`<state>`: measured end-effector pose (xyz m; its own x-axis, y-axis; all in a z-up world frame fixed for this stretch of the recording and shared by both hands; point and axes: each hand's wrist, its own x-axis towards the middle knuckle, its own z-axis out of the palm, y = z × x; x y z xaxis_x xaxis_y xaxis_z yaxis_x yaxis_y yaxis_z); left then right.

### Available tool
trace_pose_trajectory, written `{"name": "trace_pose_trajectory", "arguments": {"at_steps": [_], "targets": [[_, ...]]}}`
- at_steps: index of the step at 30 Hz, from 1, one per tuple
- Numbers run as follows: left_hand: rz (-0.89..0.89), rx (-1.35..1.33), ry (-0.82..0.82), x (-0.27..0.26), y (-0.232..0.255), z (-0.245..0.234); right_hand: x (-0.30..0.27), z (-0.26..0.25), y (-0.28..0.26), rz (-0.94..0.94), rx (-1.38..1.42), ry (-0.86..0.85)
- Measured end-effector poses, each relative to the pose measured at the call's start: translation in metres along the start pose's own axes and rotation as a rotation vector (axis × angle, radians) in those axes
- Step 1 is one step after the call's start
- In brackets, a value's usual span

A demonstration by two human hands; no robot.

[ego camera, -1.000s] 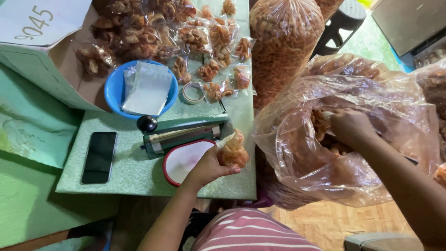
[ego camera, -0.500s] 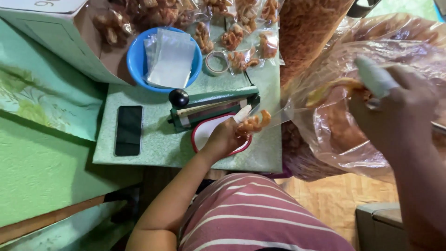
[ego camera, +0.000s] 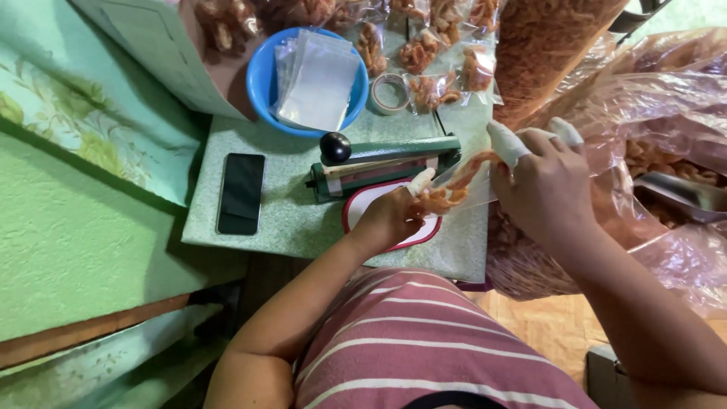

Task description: Scooping snacks from a large bulk bag into smaller plastic bags, weighing them, and sealing them with a heat sealer.

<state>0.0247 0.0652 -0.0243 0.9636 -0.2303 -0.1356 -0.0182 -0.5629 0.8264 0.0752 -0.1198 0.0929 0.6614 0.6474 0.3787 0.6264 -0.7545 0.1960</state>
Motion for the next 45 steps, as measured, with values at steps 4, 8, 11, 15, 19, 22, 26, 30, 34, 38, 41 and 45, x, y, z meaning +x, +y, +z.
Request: {"name": "trace_pose_trajectory", "arguments": {"at_steps": [4, 8, 11, 15, 19, 22, 26, 30, 34, 38, 41, 45], "targets": [[0.022, -0.085, 0.087, 0.011, -0.026, 0.016, 0.009, 0.001, -0.023, 0.013, 0.117, 0.129], [0.118, -0.114, 0.106, -0.004, -0.017, -0.002, 0.017, -0.017, -0.027, -0.122, 0.493, -0.055], [0.1, -0.122, 0.115, -0.004, -0.032, -0.002, 0.012, -0.006, -0.021, -0.141, 0.669, -0.174], [0.053, -0.117, 0.133, -0.002, -0.041, 0.002, 0.016, 0.0, -0.029, -0.097, 0.794, -0.226], [0.022, -0.077, 0.175, -0.004, -0.041, 0.005, 0.025, 0.008, -0.034, -0.113, 0.637, -0.31], [0.065, -0.052, 0.197, -0.006, -0.049, 0.012, 0.018, 0.04, -0.026, -0.177, 0.417, -0.344], [0.051, -0.25, 0.179, -0.011, -0.057, 0.012, 0.008, 0.071, -0.018, -0.174, 0.511, -0.367], [0.112, -0.413, 0.232, -0.011, -0.069, 0.015, 0.016, 0.034, -0.023, -0.185, 0.894, -0.277], [0.126, -0.464, 0.287, -0.016, -0.09, 0.024, 0.004, 0.051, -0.025, -0.239, 0.958, -0.204], [0.119, -0.557, 0.254, -0.017, -0.101, 0.039, 0.003, 0.041, -0.04, -0.187, 0.978, 0.01], [0.121, -0.648, 0.294, -0.015, -0.085, 0.038, -0.013, 0.066, -0.052, 0.029, 1.313, 0.145], [0.085, -0.725, 0.319, -0.013, -0.057, 0.031, -0.046, 0.125, -0.089, 0.317, 1.827, 0.016]]}}
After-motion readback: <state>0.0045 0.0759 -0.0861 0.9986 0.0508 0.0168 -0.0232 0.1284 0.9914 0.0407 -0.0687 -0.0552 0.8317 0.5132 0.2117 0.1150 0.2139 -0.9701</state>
